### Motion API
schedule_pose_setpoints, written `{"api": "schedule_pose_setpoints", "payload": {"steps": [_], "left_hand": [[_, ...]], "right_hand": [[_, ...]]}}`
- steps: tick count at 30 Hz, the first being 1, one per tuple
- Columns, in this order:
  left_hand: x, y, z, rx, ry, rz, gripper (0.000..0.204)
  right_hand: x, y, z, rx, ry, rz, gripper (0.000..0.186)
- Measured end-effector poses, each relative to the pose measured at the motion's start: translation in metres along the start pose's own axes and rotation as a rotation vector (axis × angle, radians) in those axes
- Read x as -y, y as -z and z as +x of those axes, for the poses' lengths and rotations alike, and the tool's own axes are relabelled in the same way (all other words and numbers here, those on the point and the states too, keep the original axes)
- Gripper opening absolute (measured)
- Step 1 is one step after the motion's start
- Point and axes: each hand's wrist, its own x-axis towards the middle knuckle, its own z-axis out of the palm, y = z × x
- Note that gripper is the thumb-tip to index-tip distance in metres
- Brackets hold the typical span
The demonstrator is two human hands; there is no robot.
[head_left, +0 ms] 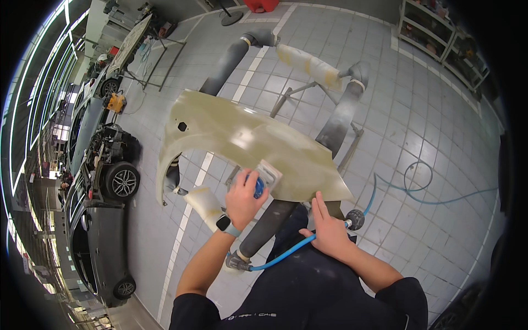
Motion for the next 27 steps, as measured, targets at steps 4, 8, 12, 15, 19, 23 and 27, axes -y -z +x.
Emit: {"api": "schedule_pose_setpoints", "payload": {"steps": [4, 8, 12, 15, 19, 23, 27], "left_hand": [[-0.027, -0.003, -0.022, 0.068, -0.239, -0.015, 0.047], [-0.022, 0.000, -0.013, 0.140, -0.178, 0.021, 0.048], [-0.017, 0.004, 0.000, 0.085, -0.154, 0.055, 0.047], [-0.029, 0.004, -0.012, 0.174, -0.295, 0.038, 0.047], [-0.018, 0.001, -0.006, 0.147, -0.215, 0.036, 0.048], [0.001, 0.002, 0.014, 0.086, -0.086, 0.049, 0.049], [-0.018, 0.001, -0.004, 0.119, -0.214, 0.019, 0.053]], "right_hand": [[0.000, 0.004, 0.005, -0.025, -0.059, -0.029, 0.097], [0.009, 0.004, 0.008, -0.019, -0.101, -0.041, 0.097], [0.014, 0.006, 0.009, 0.035, -0.156, -0.045, 0.098], [0.022, 0.007, 0.011, 0.066, -0.143, -0.062, 0.099], [0.030, 0.007, 0.015, 0.074, -0.074, -0.078, 0.101], [0.036, 0.013, 0.020, 0.115, -0.047, -0.072, 0.102], [0.042, 0.020, 0.031, 0.166, -0.032, -0.094, 0.106]]}}
